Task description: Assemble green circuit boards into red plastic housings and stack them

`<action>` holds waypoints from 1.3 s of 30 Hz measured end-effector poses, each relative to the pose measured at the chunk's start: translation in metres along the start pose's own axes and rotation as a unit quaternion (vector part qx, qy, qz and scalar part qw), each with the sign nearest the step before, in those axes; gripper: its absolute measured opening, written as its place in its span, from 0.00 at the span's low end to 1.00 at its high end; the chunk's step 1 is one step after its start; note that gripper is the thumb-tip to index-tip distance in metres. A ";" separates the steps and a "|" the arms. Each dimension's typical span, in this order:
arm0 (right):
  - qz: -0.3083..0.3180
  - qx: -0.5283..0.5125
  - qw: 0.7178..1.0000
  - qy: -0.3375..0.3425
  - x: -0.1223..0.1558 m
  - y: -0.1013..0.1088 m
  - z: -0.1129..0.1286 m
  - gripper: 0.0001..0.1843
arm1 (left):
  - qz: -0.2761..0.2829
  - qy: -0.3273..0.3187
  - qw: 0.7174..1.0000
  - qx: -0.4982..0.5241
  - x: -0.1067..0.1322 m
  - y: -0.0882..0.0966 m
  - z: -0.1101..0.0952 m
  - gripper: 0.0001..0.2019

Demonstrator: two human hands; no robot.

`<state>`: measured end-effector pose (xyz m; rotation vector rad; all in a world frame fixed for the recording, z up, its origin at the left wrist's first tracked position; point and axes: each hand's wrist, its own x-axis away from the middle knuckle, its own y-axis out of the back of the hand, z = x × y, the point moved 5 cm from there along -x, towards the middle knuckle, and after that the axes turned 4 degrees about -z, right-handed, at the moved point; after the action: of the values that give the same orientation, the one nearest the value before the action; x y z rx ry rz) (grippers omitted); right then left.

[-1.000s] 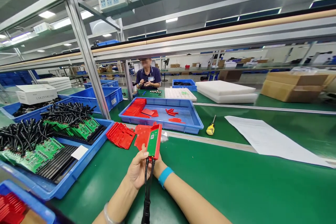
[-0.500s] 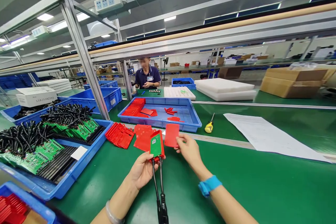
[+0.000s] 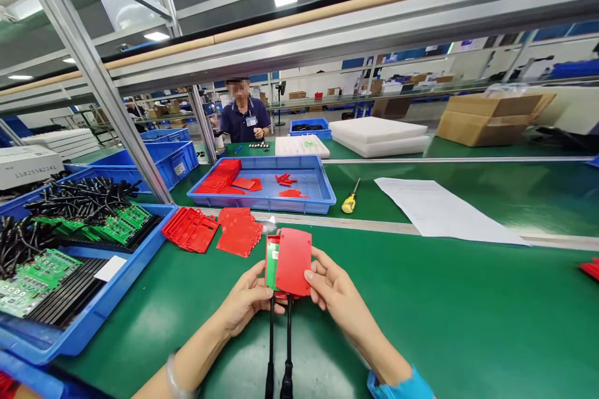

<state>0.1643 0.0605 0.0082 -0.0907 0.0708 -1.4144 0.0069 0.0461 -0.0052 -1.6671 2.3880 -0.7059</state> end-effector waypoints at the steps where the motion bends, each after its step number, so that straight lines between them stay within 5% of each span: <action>1: 0.001 0.014 1.000 -0.003 0.001 -0.001 0.000 0.37 | 0.013 -0.005 1.000 0.002 0.000 -0.001 0.000 0.30; 13: -0.008 0.093 0.995 0.035 0.005 -0.005 -0.003 0.34 | 0.042 -0.015 0.999 -0.007 0.002 -0.003 0.005 0.39; 28: -0.042 0.057 0.996 0.048 0.002 -0.004 -0.014 0.31 | 0.052 -0.061 0.995 -0.058 0.002 -0.007 0.003 0.33; 39: 0.037 0.010 0.997 0.062 0.001 -0.011 0.002 0.23 | 0.068 -0.066 0.993 -0.064 0.003 -0.011 0.005 0.34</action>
<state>0.1537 0.0583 0.0118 0.0161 0.1602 -1.3455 0.0169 0.0389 -0.0037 -1.5238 2.4700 -0.4156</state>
